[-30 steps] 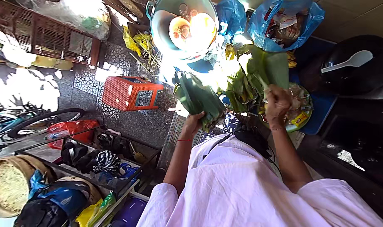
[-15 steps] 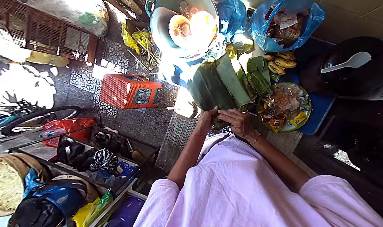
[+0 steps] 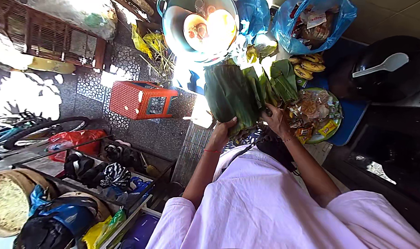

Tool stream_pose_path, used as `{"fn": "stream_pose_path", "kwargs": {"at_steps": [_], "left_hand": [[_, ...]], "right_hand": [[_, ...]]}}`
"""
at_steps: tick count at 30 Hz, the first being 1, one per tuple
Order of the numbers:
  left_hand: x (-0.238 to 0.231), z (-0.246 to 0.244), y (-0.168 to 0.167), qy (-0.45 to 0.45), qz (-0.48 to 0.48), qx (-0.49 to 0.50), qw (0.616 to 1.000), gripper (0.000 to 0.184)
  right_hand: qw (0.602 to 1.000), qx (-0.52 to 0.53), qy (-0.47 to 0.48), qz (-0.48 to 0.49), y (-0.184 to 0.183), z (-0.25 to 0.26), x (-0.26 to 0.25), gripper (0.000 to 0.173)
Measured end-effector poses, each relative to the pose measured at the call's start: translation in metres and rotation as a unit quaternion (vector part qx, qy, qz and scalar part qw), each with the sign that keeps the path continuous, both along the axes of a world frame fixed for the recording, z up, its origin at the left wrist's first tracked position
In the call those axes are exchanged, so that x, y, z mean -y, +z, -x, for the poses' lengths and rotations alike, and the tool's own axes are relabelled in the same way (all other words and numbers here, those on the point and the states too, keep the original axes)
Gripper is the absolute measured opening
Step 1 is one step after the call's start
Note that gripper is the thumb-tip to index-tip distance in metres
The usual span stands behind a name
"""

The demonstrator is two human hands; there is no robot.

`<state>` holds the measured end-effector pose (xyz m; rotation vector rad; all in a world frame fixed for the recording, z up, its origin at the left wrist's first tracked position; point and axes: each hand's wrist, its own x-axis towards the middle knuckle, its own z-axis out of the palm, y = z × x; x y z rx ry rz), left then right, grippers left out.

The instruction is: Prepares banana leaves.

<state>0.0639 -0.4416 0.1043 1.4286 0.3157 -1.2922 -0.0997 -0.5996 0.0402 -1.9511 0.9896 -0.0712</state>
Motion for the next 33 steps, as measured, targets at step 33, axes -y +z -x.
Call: {"fn": "stream_pose_path", "kwargs": {"at_steps": [33], "left_hand": [[-0.013, 0.006, -0.008, 0.1, -0.003, 0.038, 0.994, 0.016]], "right_hand": [[0.99, 0.03, -0.033, -0.135, 0.025, 0.002, -0.05, 0.042]]}}
